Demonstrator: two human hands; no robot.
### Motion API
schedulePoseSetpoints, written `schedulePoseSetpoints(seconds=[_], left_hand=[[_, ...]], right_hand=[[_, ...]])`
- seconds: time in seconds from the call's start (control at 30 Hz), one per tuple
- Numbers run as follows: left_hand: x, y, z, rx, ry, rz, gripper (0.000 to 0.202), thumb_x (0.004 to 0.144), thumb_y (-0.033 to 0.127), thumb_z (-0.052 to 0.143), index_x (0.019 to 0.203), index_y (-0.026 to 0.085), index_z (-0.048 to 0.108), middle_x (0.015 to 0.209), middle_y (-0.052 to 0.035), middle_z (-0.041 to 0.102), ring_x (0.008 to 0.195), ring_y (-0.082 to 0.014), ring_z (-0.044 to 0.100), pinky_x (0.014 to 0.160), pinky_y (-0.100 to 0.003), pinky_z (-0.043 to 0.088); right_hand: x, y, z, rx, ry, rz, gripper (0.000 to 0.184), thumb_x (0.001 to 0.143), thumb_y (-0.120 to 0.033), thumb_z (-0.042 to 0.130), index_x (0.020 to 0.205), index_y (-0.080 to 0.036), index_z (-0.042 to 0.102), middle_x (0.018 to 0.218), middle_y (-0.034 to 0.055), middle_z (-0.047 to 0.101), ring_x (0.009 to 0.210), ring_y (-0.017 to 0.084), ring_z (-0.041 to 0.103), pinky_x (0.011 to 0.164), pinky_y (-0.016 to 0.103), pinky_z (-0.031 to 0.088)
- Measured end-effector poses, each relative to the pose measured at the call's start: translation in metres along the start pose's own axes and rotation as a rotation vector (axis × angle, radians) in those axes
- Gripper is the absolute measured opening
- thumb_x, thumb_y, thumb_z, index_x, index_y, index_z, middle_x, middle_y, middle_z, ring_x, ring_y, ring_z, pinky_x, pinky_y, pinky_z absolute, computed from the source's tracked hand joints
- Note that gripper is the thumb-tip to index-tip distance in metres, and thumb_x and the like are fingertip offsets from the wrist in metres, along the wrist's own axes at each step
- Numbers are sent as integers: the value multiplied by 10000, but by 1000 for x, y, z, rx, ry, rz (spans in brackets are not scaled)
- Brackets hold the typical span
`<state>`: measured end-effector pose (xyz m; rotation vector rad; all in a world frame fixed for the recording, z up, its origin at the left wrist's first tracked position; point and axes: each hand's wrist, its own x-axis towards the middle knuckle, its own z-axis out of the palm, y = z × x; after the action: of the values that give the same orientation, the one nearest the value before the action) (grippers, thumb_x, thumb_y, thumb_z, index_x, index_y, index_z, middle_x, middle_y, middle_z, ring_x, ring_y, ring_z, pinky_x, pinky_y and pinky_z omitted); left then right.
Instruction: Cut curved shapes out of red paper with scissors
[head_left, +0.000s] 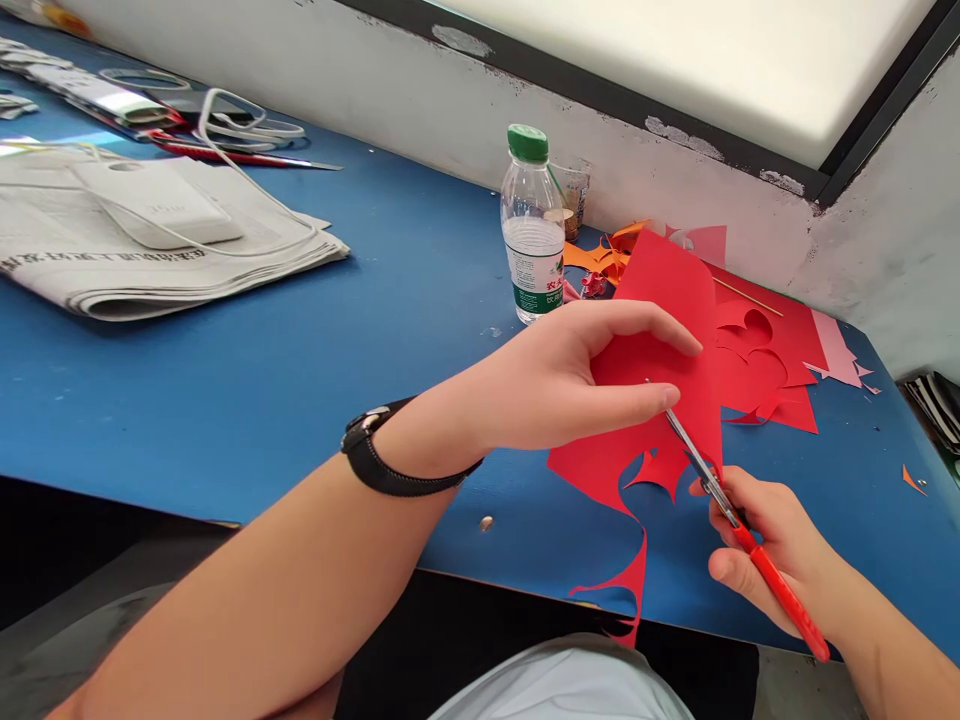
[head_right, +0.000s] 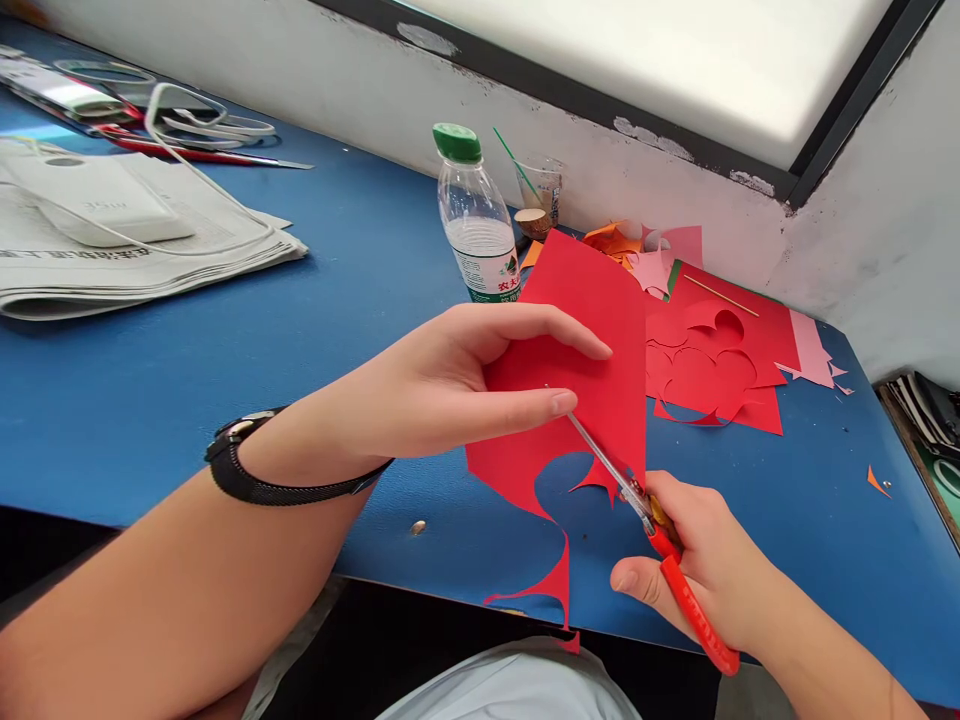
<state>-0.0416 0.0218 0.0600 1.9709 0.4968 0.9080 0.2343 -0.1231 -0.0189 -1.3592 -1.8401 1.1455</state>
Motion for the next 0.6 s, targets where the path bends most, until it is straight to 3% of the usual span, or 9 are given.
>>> schedulePoseSetpoints(seconds=[0.17, 0.6], left_hand=[[0, 0, -1, 20, 12, -5, 243, 923, 220, 828, 1165, 229, 809, 1215, -61, 871, 1104, -246, 809, 1020, -382, 665], [1, -2, 0, 61, 3, 27, 227, 964, 220, 777, 1189, 199, 797, 1219, -79, 868, 1071, -231, 807, 993, -381, 667]], right_hand=[[0, -2, -1, -21, -20, 11, 363, 1043, -589, 728, 1042, -244, 614, 830, -45, 424, 685, 163, 309, 601, 340, 289], [1, -1, -1, -31, 0, 23, 348, 1037, -576, 752, 1068, -250, 633, 792, -61, 394, 676, 164, 288, 587, 329, 278]])
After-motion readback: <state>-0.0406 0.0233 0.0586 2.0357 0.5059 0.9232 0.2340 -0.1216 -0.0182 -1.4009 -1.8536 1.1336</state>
